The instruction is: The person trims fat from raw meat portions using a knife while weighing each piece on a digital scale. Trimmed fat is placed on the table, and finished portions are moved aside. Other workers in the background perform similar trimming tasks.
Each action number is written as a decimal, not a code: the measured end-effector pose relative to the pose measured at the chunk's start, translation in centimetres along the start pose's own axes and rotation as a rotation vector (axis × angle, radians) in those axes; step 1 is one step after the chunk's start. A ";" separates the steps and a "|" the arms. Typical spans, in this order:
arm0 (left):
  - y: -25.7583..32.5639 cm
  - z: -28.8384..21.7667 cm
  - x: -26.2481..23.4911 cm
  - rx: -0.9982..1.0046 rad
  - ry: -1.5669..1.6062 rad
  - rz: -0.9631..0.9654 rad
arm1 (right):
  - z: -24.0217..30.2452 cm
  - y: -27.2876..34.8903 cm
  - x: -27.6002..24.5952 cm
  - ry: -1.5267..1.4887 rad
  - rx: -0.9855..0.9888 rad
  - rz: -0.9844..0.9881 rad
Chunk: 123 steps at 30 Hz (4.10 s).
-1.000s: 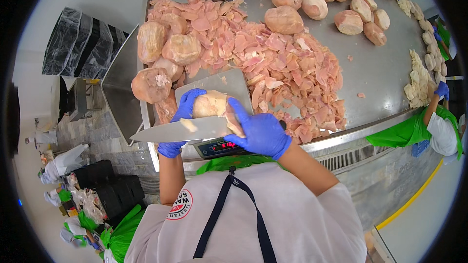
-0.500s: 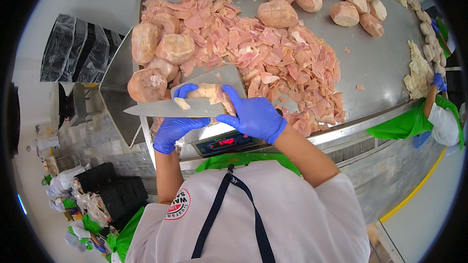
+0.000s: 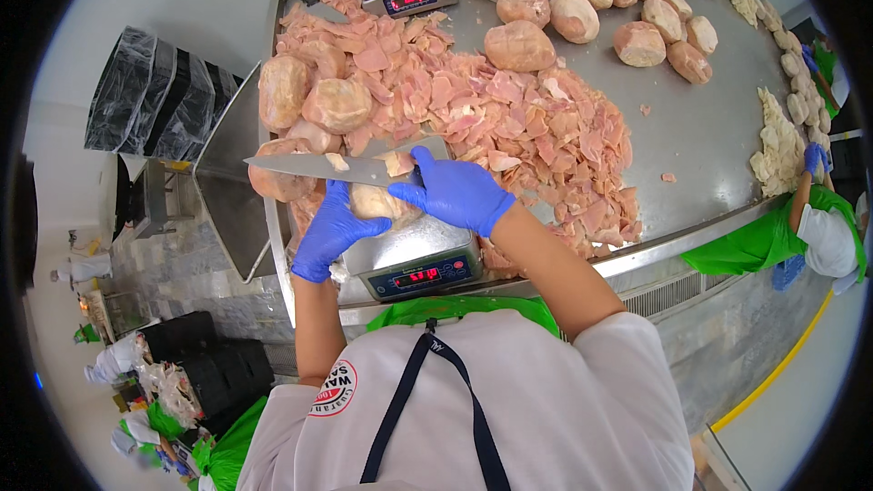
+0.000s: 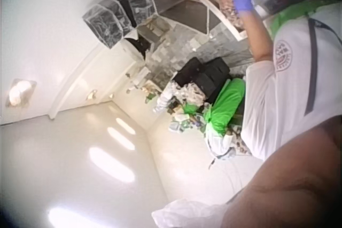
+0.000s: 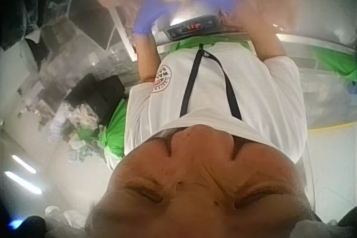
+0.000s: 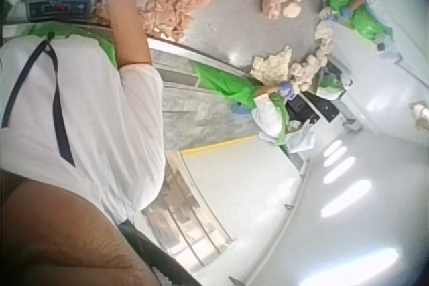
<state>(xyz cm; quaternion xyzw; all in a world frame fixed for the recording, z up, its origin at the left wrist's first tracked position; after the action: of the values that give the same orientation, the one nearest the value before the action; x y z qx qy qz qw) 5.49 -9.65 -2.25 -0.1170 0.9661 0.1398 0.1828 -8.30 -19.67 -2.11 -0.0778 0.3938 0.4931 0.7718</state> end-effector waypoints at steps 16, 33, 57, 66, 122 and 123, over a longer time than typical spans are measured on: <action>-0.9 -2.1 0.3 0.122 -0.177 -0.092 | -5.4 2.9 -2.9 -0.060 0.048 0.104; 0.8 -1.8 -2.3 0.363 -0.468 -0.019 | -6.2 0.8 -1.1 -0.283 0.134 0.064; -2.3 -4.1 0.3 0.284 -0.519 -0.107 | -0.3 8.2 0.3 0.224 0.011 -0.140; -1.7 -4.5 0.3 0.344 -0.449 -0.202 | -3.1 2.3 1.9 -0.244 0.015 0.048; -1.1 -1.3 -0.8 0.271 -0.135 -0.534 | -3.1 3.5 4.4 -0.210 -0.021 -0.149; -0.9 -0.8 -1.0 0.285 -0.076 -0.549 | -3.8 4.7 4.6 -0.250 0.020 -0.111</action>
<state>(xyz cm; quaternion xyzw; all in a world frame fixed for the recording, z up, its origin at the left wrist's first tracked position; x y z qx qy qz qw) 6.37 -10.59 -1.39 -0.3413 0.9008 -0.0474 0.2643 -13.22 -15.97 -6.58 -0.0297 0.2948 0.4515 0.8416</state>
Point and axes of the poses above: each hand's wrist, its own y-axis away from the middle knuckle, its own x-axis out of the palm, z = x × y, the point moved 10 cm from there along -y, towards the middle knuckle, and after that the axes turned 1 degree about -z, right-handed, at the moved point
